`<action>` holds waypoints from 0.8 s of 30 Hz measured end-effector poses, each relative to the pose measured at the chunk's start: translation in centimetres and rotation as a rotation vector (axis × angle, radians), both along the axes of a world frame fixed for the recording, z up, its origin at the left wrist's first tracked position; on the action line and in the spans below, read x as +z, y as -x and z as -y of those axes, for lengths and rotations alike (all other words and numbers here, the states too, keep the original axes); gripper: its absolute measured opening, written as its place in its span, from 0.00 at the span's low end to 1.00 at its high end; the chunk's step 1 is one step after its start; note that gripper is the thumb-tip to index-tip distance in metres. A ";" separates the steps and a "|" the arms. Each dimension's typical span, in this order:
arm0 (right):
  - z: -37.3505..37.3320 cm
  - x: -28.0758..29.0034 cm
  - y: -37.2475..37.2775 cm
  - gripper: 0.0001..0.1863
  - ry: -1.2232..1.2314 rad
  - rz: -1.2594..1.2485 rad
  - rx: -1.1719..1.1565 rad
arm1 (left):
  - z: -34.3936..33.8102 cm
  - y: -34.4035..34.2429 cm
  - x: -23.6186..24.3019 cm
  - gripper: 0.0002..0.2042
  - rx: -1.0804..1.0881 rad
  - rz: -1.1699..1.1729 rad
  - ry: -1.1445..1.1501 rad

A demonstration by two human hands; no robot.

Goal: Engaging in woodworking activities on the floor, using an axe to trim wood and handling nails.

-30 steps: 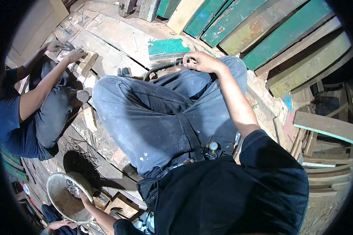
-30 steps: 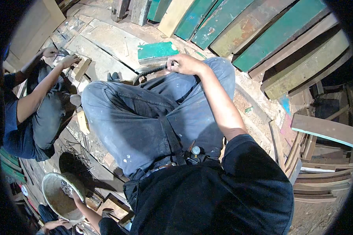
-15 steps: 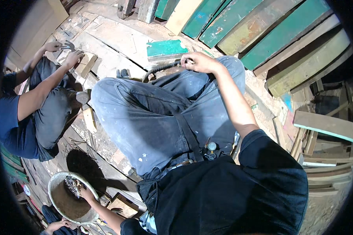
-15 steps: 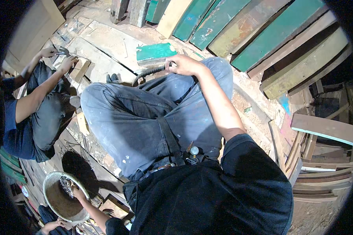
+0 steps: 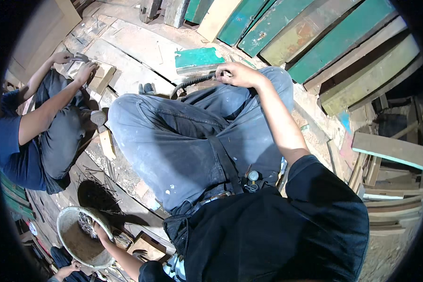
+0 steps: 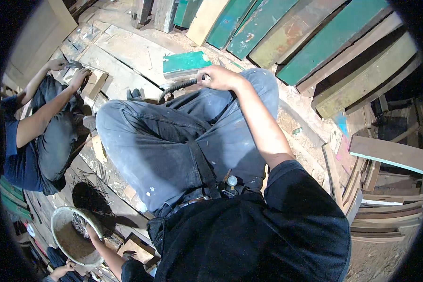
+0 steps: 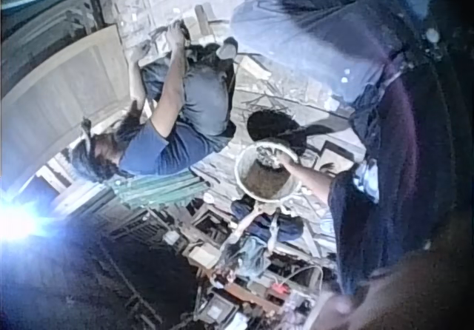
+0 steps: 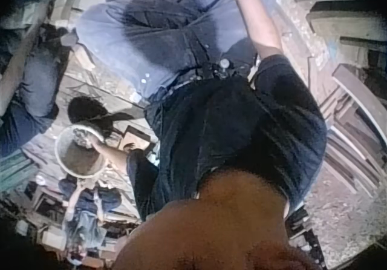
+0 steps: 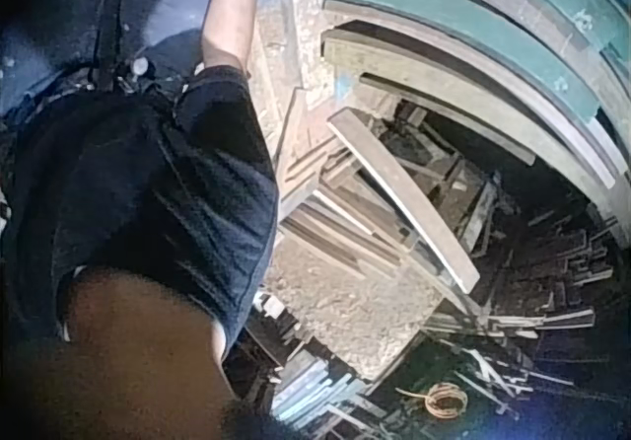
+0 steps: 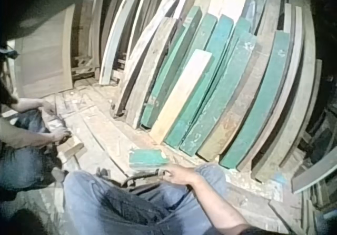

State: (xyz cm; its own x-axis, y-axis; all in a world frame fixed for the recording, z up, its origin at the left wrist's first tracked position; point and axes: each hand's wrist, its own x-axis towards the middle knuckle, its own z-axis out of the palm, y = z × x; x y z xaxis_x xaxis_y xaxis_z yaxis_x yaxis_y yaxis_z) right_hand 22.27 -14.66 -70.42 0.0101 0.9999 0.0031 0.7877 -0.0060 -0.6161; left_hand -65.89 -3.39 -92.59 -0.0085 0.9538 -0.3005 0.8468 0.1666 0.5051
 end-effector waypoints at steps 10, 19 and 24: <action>0.2 -0.6 -0.5 0.08 0.005 0.016 -0.009 | 3.8 -10.0 9.0 0.18 0.379 0.627 -0.513; -0.6 -0.4 0.2 0.08 0.019 -0.012 0.013 | 5.7 -9.7 9.4 0.21 0.617 1.073 -0.510; -0.6 -0.6 -0.1 0.08 0.033 0.013 0.005 | 5.4 -8.9 9.1 0.21 0.584 1.108 -0.441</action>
State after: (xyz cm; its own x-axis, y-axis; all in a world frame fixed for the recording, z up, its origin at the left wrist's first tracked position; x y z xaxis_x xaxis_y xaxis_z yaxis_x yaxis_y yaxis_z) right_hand 22.33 -14.02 -71.04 0.0055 0.9995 -0.0296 0.7960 -0.0223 -0.6049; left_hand -57.03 -8.80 -83.52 -0.4005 0.9126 -0.0829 -0.1847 0.0082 0.9828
